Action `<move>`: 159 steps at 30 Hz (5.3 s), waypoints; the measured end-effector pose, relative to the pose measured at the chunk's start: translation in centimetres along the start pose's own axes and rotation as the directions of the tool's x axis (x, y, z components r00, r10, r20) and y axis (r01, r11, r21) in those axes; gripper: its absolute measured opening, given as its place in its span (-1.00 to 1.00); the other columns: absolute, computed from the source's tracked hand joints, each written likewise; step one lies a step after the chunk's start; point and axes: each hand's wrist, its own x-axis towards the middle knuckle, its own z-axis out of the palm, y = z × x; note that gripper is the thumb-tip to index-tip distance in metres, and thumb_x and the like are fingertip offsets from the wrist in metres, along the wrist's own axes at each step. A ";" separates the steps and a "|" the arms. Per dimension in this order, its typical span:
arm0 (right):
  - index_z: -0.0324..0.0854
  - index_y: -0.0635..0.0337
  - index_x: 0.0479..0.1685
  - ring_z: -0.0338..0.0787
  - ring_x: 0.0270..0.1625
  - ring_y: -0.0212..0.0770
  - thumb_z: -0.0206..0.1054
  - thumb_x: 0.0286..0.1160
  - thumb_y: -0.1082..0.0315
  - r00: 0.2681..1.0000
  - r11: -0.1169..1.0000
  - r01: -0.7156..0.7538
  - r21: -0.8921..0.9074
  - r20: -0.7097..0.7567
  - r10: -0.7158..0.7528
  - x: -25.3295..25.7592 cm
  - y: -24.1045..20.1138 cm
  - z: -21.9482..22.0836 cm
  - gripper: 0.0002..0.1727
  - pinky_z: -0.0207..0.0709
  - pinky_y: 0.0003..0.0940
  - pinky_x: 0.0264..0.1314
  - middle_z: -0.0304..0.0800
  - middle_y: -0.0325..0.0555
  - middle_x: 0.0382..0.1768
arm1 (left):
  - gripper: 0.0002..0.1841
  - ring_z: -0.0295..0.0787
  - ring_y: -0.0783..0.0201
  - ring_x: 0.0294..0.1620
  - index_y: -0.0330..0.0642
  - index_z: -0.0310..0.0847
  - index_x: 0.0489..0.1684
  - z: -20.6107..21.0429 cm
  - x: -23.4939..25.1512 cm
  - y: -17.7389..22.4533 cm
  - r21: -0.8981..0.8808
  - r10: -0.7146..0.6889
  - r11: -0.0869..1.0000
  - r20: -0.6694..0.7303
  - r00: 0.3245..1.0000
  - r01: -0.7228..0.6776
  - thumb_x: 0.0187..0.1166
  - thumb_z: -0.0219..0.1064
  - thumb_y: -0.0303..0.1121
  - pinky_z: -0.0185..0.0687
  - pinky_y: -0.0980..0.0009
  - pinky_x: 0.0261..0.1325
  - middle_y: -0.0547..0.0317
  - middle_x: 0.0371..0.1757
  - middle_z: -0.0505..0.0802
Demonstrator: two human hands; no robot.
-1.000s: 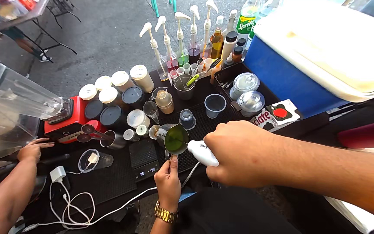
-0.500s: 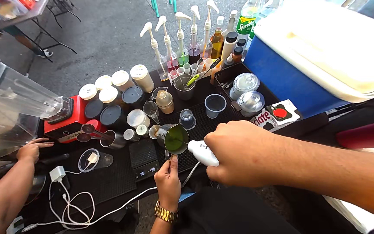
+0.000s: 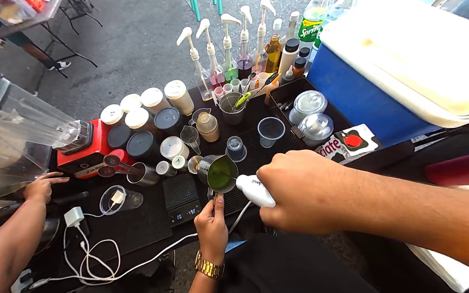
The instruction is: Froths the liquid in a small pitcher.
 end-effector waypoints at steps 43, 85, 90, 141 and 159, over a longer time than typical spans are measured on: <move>0.62 -0.08 -0.46 0.68 -0.44 -0.13 0.37 0.30 -0.29 0.999 0.987 0.045 -0.152 0.012 -0.044 1.4 2.0 1.5 -0.53 0.41 -0.05 -0.46 0.55 -0.25 -0.62 | -0.62 0.51 0.53 -0.64 -0.18 0.78 -0.55 0.9 -0.2 0.9 0.022 -0.003 1.000 -0.026 1.000 0.003 0.69 0.30 -0.18 0.46 0.52 -0.48 0.36 -0.66 0.66; 0.67 0.03 -0.30 0.73 -0.28 -0.02 0.35 0.39 -0.23 0.995 0.985 0.065 -0.163 0.081 -0.053 -0.8 0.9 0.2 -0.53 0.46 0.04 -0.29 0.65 -0.12 -0.47 | -0.58 0.49 0.50 -0.65 -0.15 0.74 -0.63 1.3 -1.9 1.8 0.068 -0.006 0.998 -0.054 0.999 0.009 0.69 0.28 -0.15 0.43 0.48 -0.49 0.36 -0.70 0.61; 0.66 0.03 -0.29 0.73 -0.29 -0.06 0.34 0.39 -0.24 0.996 0.985 0.062 -0.159 0.081 -0.049 -1.1 0.9 0.4 -0.52 0.46 0.02 -0.29 0.65 -0.15 -0.48 | -0.61 0.62 0.52 -0.57 -0.15 0.79 -0.57 1.9 -2.1 1.8 0.035 0.008 0.999 -0.068 0.998 -0.006 0.69 0.30 -0.16 0.53 0.49 -0.43 0.33 -0.61 0.75; 0.68 0.11 -0.22 0.79 -0.23 0.15 0.32 0.33 -0.30 0.990 0.993 0.098 -0.063 0.105 -0.091 -0.3 8.8 -1.8 -0.42 0.52 0.21 -0.28 0.72 0.03 -0.43 | -0.67 0.66 0.64 -0.51 -0.12 0.87 -0.39 5.1 0.1 4.3 0.108 0.039 0.994 -0.022 0.999 -0.036 0.67 0.28 -0.15 0.61 0.60 -0.35 0.41 -0.53 0.81; 0.68 0.06 -0.26 0.78 -0.17 0.05 0.32 0.34 -0.30 0.989 0.982 0.139 -0.130 0.076 -0.130 1.1 7.0 0.7 -0.45 0.55 0.16 -0.16 0.71 -0.06 -0.40 | -0.55 0.47 0.51 -0.64 -0.11 0.71 -0.62 4.9 -0.9 2.7 0.187 0.002 0.982 -0.175 0.984 0.032 0.70 0.25 -0.06 0.41 0.48 -0.48 0.39 -0.70 0.58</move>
